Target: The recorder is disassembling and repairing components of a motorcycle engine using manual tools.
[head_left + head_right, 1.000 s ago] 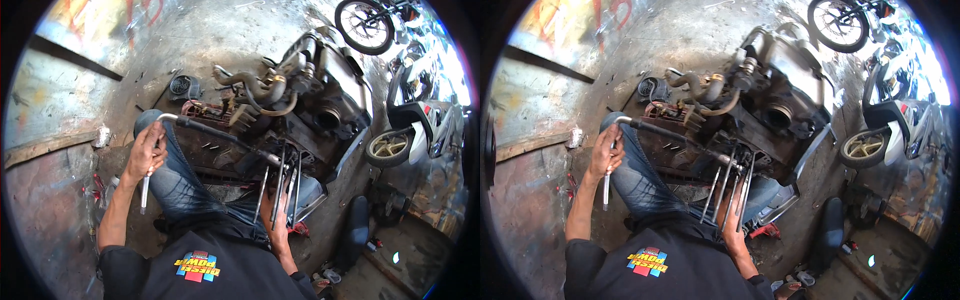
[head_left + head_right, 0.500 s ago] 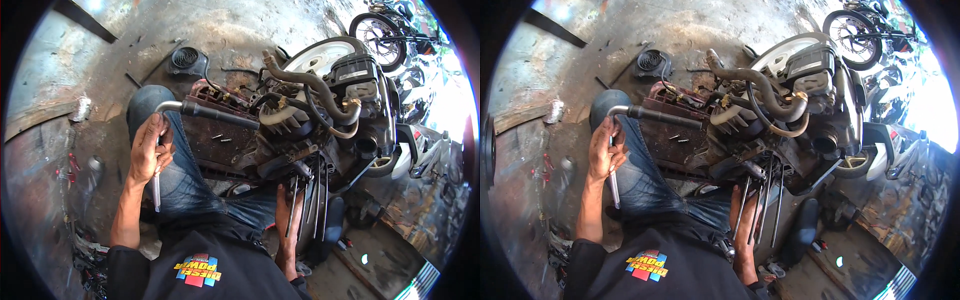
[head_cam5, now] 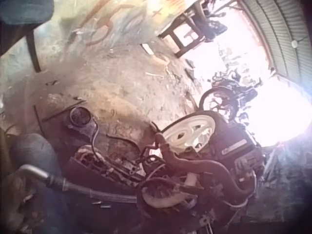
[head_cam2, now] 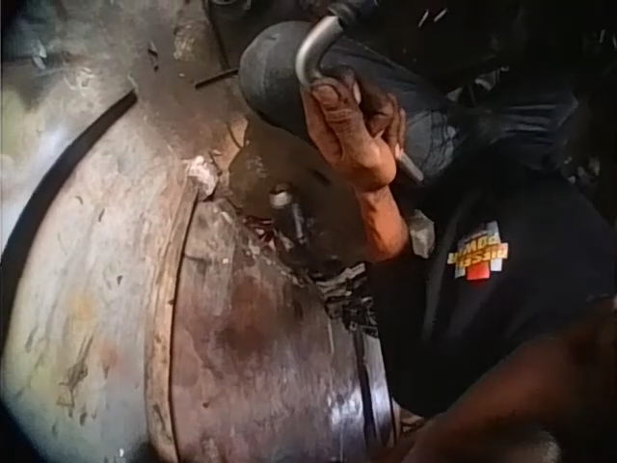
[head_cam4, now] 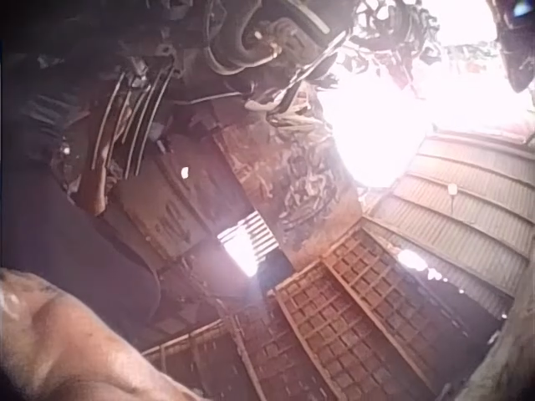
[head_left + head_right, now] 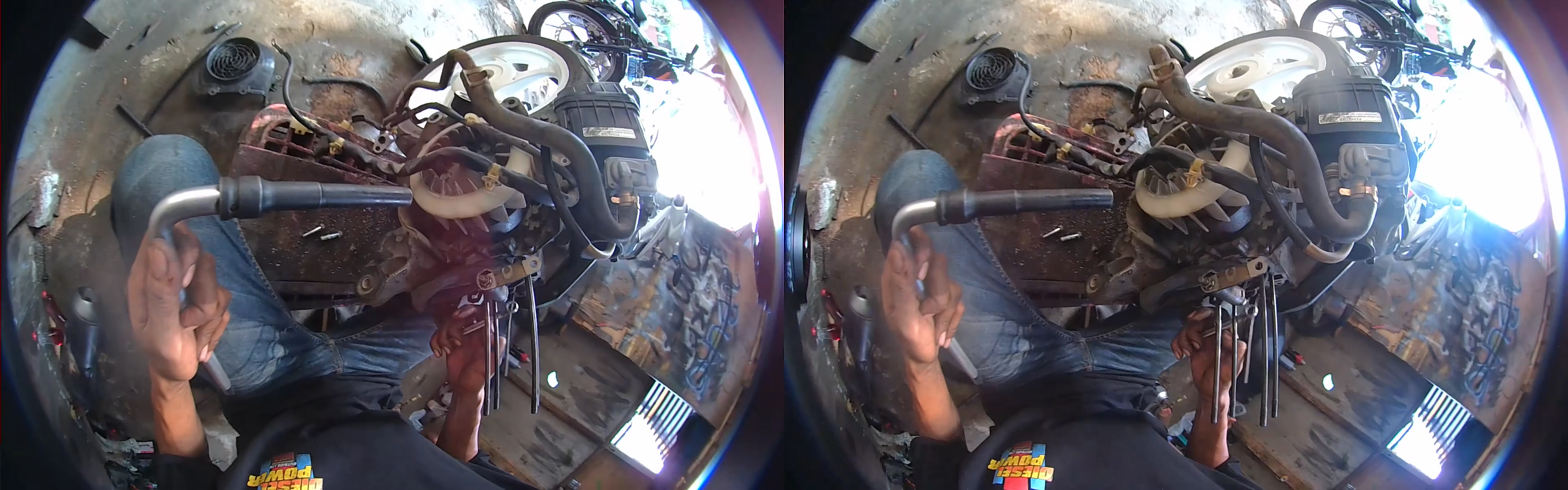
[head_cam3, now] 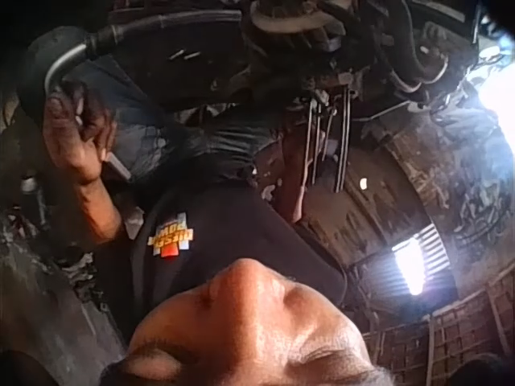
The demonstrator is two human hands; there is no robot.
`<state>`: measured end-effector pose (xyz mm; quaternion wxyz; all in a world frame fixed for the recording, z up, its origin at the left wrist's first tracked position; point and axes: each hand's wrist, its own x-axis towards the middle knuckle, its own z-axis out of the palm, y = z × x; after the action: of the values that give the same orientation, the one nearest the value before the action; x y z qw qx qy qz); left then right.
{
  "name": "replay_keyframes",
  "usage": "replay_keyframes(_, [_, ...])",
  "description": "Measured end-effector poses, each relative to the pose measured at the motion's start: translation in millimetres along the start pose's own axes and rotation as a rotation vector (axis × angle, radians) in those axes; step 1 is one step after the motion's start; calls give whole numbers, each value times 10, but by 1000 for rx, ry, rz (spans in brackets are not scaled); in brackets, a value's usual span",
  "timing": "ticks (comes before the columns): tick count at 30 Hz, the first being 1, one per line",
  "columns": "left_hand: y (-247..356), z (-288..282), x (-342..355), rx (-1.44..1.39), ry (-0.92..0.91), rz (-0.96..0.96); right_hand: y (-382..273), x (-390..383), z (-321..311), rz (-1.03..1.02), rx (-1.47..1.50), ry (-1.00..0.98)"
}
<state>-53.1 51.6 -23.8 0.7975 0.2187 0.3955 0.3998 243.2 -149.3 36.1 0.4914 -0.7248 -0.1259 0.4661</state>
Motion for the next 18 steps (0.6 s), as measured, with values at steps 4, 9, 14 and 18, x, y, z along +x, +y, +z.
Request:
replay_keyframes(4, [1, -39, -63, 6, 66, 4, -39, 103, 14, -3, 232, -101])
replay_keyframes(9, [-78, -115, -31, 38, 16, 43, 29, 125, -43, -15, 201, -15])
replay_keyframes(14, [-84, -97, -25, 33, -28, 75, 110, 71, -112, -14, 138, 104])
replay_keyframes(18, [-39, 28, -29, 73, 48, 77, 263, -9, -451, -193, -358, 93])
